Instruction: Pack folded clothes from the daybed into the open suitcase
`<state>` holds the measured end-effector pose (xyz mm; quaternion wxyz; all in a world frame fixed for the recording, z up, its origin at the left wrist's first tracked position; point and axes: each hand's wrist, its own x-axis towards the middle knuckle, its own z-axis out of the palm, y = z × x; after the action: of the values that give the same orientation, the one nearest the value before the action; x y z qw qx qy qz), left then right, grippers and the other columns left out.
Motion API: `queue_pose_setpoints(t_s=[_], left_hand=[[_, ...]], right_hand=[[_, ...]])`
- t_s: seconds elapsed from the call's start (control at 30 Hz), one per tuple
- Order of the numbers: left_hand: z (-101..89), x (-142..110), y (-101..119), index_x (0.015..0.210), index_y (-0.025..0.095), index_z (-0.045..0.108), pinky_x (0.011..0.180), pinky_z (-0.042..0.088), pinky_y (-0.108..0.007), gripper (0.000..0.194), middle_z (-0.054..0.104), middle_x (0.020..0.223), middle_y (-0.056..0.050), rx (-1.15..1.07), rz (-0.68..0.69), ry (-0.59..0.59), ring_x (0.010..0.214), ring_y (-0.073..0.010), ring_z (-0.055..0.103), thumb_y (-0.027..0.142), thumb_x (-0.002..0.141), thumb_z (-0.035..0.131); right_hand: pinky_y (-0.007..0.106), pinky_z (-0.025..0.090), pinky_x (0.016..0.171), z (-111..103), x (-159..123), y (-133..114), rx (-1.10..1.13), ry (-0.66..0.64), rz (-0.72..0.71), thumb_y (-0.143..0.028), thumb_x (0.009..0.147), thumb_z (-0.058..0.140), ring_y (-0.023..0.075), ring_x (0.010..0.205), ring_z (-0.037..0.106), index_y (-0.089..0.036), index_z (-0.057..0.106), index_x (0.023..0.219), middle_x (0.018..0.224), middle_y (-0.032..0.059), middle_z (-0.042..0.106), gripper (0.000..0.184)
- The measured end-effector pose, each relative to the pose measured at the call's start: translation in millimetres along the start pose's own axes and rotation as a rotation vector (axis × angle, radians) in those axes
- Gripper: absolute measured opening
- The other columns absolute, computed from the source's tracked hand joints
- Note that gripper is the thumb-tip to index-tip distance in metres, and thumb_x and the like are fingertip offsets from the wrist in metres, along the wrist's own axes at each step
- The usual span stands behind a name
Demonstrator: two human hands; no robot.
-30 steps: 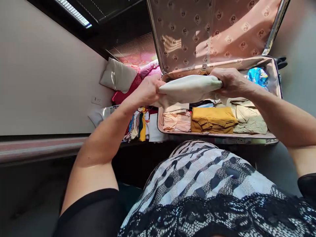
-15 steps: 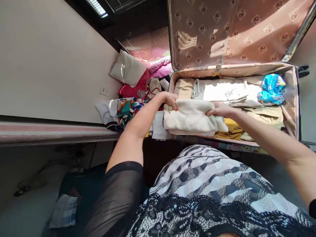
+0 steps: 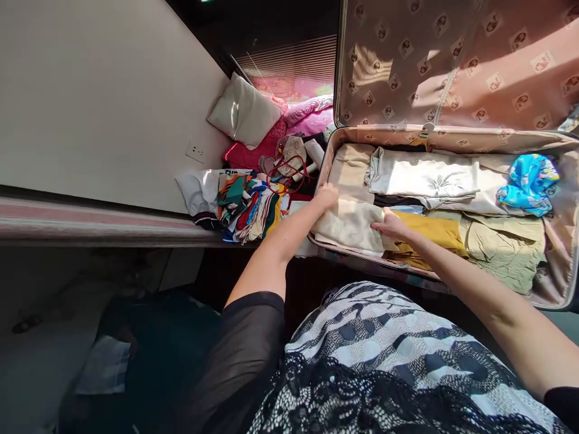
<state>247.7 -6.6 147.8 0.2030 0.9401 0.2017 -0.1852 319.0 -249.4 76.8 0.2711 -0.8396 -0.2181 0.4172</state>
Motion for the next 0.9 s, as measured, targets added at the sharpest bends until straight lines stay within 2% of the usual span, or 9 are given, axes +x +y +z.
queue_pose_setpoints(t_s=[0.1, 0.17, 0.23, 0.37, 0.57, 0.67, 0.73, 0.83, 0.9], left_hand=[[27.2, -33.7, 8.4, 0.175, 0.02, 0.044, 0.135, 0.018, -0.079, 0.083, 0.026, 0.185, -0.025, 0.108, 0.093, 0.009, 0.173, -0.0532, 0.011, 0.029, 0.099, 0.078], [53.0, -57.7, 8.1, 0.182, 0.029, 0.029, 0.131, 0.011, -0.087, 0.103, 0.005, 0.191, -0.019, 0.169, 0.123, -0.074, 0.173, -0.0568, -0.008, 0.036, 0.095, 0.084], [77.0, -73.4, 1.3, 0.184, 0.035, 0.02, 0.127, 0.014, -0.092, 0.116, -0.008, 0.191, -0.018, 0.15, 0.051, -0.189, 0.171, -0.0608, -0.014, 0.042, 0.091, 0.089], [107.9, -71.6, -16.9, 0.185, 0.038, 0.011, 0.122, 0.018, -0.094, 0.135, -0.02, 0.188, -0.023, 0.052, -0.087, -0.286, 0.169, -0.0645, -0.016, 0.04, 0.082, 0.098], [120.9, -46.5, -19.1, 0.184, 0.041, 0.009, 0.126, 0.008, -0.093, 0.137, -0.026, 0.188, -0.015, -0.024, -0.104, -0.368, 0.169, -0.0592, -0.025, 0.036, 0.078, 0.096], [110.3, -50.2, -17.8, 0.184, 0.036, 0.021, 0.126, 0.008, -0.093, 0.131, -0.018, 0.189, -0.019, -0.087, -0.079, -0.345, 0.17, -0.0601, -0.019, 0.034, 0.077, 0.098], [100.2, -64.5, -24.9, 0.178, 0.03, 0.041, 0.13, 0.019, -0.087, 0.11, 0.002, 0.191, -0.022, -0.212, -0.004, -0.255, 0.173, -0.059, 0.001, 0.033, 0.083, 0.095], [91.1, -102.0, -56.5, 0.156, 0.023, 0.068, 0.129, 0.047, -0.054, 0.055, 0.048, 0.175, -0.02, -0.511, 0.117, 0.07, 0.161, -0.04, 0.049, 0.027, 0.102, 0.075], [93.0, -130.6, -90.0, 0.144, 0.02, 0.074, 0.12, 0.054, -0.037, 0.038, 0.065, 0.156, -0.018, -0.656, -0.002, 0.325, 0.143, -0.0281, 0.065, 0.021, 0.109, 0.059]], right_hand=[[0.062, 0.045, 0.121, 0.5, -22.8, -4.9, -0.426, 0.221, -0.304, -0.038, 0.091, 0.085, 0.0471, 0.153, 0.05, -0.015, 0.054, 0.164, 0.162, 0.0304, 0.056, 0.082], [0.07, 0.027, 0.131, 6.2, -31.7, -2.1, -0.587, 0.253, -0.562, -0.042, 0.093, 0.084, 0.049, 0.169, 0.024, -0.026, 0.049, 0.171, 0.182, 0.0236, 0.033, 0.088], [0.075, 0.022, 0.131, 16.5, -31.2, 7.4, -0.678, 0.172, -0.674, -0.045, 0.092, 0.084, 0.0502, 0.173, 0.011, -0.033, 0.05, 0.172, 0.187, 0.0172, 0.023, 0.088], [0.078, 0.032, 0.125, 42.0, -13.6, 40.3, -0.733, -0.011, -0.63, -0.051, 0.093, 0.079, 0.0526, 0.17, 0.017, -0.035, 0.062, 0.163, 0.186, 0.016, 0.028, 0.074], [0.081, 0.029, 0.125, 60.1, -5.9, 62.3, -0.789, 0.065, -0.645, -0.051, 0.101, 0.068, 0.0535, 0.168, 0.022, -0.032, 0.066, 0.159, 0.183, 0.0194, 0.031, 0.061], [0.082, 0.033, 0.122, 56.7, -10.5, 55.5, -0.842, 0.093, -0.655, -0.05, 0.101, 0.066, 0.0542, 0.166, 0.026, -0.031, 0.065, 0.159, 0.181, 0.0213, 0.035, 0.061], [0.083, 0.036, 0.118, 49.6, -14.1, 49.8, -0.879, 0.086, -0.655, -0.05, 0.101, 0.064, 0.0548, 0.165, 0.027, -0.032, 0.064, 0.16, 0.18, 0.0213, 0.036, 0.061], [0.083, 0.043, 0.111, 33.6, -21.6, 41.1, -0.868, 0.109, -0.602, -0.051, 0.103, 0.059, 0.0545, 0.162, 0.032, -0.034, 0.061, 0.162, 0.177, 0.0215, 0.041, 0.061], [0.082, 0.047, 0.108, 23.5, -28.4, 34.0, -0.81, 0.183, -0.516, -0.052, 0.105, 0.053, 0.0541, 0.158, 0.039, -0.029, 0.058, 0.164, 0.174, 0.0249, 0.044, 0.063]])
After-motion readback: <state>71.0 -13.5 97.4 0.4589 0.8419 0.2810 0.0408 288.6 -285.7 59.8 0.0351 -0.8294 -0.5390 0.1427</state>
